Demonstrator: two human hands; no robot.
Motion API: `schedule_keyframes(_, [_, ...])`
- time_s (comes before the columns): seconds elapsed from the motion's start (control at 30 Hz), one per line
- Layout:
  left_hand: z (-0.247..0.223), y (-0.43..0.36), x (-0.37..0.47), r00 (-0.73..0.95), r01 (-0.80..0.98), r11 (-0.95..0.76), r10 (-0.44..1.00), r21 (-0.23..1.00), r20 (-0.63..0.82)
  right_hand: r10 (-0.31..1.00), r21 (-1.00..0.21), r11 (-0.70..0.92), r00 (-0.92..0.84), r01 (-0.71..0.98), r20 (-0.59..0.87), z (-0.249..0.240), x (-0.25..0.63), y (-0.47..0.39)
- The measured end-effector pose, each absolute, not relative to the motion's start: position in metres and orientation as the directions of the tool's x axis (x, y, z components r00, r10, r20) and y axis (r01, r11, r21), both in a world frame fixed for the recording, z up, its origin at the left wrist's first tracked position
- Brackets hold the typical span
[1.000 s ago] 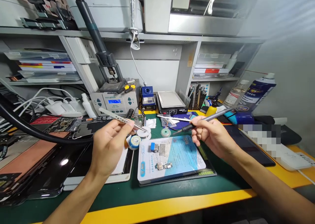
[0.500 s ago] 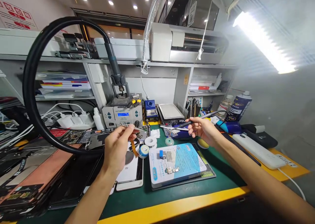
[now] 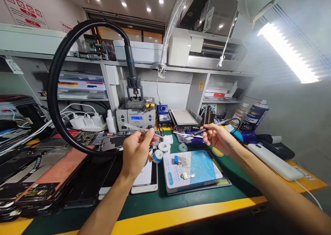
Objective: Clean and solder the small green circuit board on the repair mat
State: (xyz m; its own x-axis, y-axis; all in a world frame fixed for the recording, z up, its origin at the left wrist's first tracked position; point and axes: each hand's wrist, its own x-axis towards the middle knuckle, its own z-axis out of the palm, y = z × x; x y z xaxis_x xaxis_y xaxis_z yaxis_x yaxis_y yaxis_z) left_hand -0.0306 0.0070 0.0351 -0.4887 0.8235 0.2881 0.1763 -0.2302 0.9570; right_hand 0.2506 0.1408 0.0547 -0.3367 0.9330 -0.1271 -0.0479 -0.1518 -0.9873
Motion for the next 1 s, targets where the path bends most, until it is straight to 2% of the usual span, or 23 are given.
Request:
schedule_keyframes(0.33, [0.038,0.006,-0.028,-0.48,0.152,-0.271,0.821,0.951,0.311,0.948,-0.999,-0.047,-0.314,0.023,-0.052,0.079,0.23,0.146])
schedule_keyframes(0.7, [0.031,0.014,-0.047,-0.577,0.083,-0.286,0.767,0.955,0.279,0.954,-0.963,0.154,-0.285,0.221,0.087,0.125,0.114,0.209])
schedule_keyframes(1.0, [0.023,0.025,-0.056,-0.59,0.098,-0.315,0.746,0.944,0.31,0.958,-0.929,0.098,-0.286,0.358,-0.009,0.125,0.059,0.218])
